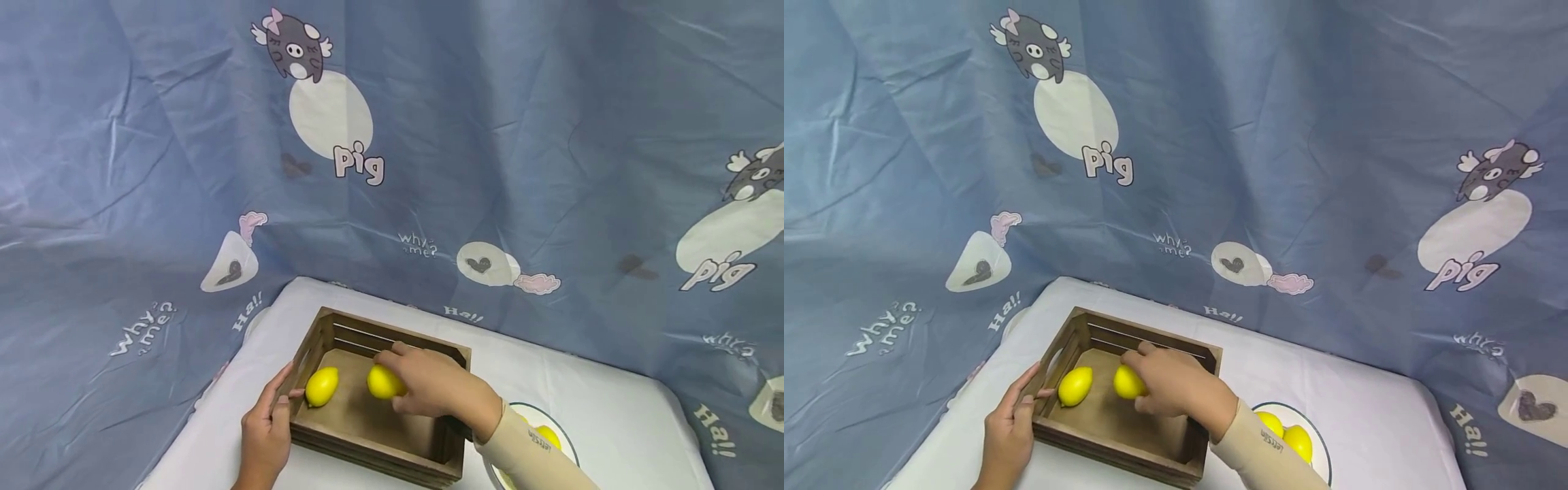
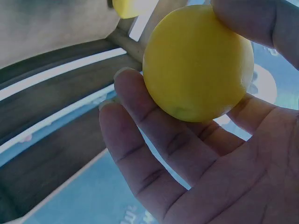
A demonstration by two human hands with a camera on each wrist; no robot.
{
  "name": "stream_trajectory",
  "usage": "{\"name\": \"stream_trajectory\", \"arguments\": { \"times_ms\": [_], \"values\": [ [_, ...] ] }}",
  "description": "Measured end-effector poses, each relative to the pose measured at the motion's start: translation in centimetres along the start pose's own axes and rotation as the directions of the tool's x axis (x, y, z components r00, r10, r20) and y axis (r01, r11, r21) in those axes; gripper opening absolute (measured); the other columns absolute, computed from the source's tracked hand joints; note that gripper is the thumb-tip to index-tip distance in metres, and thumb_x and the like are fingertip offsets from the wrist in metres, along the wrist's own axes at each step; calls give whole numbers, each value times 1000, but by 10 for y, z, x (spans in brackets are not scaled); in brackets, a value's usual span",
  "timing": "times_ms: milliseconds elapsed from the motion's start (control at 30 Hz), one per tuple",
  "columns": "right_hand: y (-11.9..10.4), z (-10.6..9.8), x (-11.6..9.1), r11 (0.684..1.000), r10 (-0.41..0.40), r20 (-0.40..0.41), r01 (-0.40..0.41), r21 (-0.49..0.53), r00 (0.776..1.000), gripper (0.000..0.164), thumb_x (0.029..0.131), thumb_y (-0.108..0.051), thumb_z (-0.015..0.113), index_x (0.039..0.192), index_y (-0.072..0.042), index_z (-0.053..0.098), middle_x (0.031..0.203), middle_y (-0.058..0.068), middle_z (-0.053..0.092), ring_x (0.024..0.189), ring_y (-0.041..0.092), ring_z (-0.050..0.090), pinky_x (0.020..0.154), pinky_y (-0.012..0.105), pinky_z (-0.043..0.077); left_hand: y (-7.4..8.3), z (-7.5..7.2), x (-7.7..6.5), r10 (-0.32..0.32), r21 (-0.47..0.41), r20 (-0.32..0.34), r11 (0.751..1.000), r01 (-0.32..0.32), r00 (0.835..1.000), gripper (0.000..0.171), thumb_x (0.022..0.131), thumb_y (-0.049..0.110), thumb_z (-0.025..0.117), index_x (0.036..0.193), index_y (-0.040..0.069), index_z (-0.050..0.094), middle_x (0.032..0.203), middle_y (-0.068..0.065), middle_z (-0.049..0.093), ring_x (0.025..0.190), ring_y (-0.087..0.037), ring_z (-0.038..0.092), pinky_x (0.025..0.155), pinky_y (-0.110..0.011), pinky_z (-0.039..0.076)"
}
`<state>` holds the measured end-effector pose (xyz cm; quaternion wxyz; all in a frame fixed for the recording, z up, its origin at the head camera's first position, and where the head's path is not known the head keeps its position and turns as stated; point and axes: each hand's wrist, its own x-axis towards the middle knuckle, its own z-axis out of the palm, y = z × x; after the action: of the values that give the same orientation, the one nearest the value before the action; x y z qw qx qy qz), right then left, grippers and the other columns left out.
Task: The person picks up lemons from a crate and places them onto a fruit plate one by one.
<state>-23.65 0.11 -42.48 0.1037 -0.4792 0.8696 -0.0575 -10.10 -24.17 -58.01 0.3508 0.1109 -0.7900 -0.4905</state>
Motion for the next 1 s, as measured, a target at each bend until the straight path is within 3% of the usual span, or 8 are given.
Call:
{"name": "stream_trajectory", "arguments": {
  "times_ms": [167, 233, 333, 433, 567, 733, 1000],
  "values": [
    [7, -5, -25, 997, 11, -56, -7, 76, 998, 62, 78, -23, 81, 137, -22, 61, 110, -7, 57, 75, 10, 53, 65, 29, 47, 1, 2, 0, -19, 14, 13, 1000, 19, 1000, 57, 101, -8, 45, 149, 19, 61, 127, 1, 73, 95, -13, 74, 77, -11, 42],
    [10, -7, -36, 994, 22, -99, -11, 111, 995, 61, 78, -23, 80, 136, -22, 61, 111, -8, 57, 78, 9, 54, 67, 30, 48, 1, 3, 0, -32, 19, 20, 999, 31, 999, 58, 102, -8, 45, 149, 21, 60, 133, 4, 70, 96, -13, 74, 89, -9, 41],
    [14, -10, -53, 989, 41, -182, -14, 144, 983, 61, 79, -22, 80, 136, -21, 60, 116, -8, 59, 86, 9, 55, 73, 32, 50, 1, 4, 0, -41, 15, 27, 999, 41, 999, 59, 102, -8, 44, 150, 22, 60, 132, 3, 71, 97, -13, 73, 95, -7, 39],
    [19, -12, -68, 983, 58, -253, -12, 181, 966, 61, 79, -19, 80, 136, -20, 59, 121, -8, 60, 91, 9, 56, 78, 34, 52, 0, 2, 0, -42, 17, 23, 999, 41, 999, 58, 101, -7, 45, 149, 23, 61, 117, 0, 77, 93, -11, 72, 72, -6, 43],
    [28, -11, -88, 974, 102, -296, -36, 222, 950, 61, 80, -18, 81, 137, -21, 59, 123, -13, 58, 93, 6, 57, 82, 33, 53, 1, -1, 1, -46, 24, 21, 999, 46, 999, 57, 102, -5, 46, 148, 24, 62, 98, -4, 79, 88, -8, 71, 45, -22, 31],
    [41, 3, -120, 960, 186, -280, -113, 258, 942, 60, 81, -14, 83, 135, -22, 60, 122, -15, 58, 95, 4, 57, 84, 34, 54, 1, -3, 0, -72, 48, 23, 996, 71, 997, 55, 103, -4, 46, 149, 22, 61, 96, -7, 79, 76, -6, 67, 42, -23, 28],
    [59, 34, -172, 898, 345, -191, -263, 353, 919, 58, 82, -15, 83, 135, -20, 59, 124, -14, 58, 98, 5, 55, 87, 31, 53, 6, 2, 0, -75, 71, -13, 995, 76, 997, 57, 102, -3, 46, 147, 28, 63, 90, -2, 79, 88, -6, 69, 59, -21, 35]
  ]
}}
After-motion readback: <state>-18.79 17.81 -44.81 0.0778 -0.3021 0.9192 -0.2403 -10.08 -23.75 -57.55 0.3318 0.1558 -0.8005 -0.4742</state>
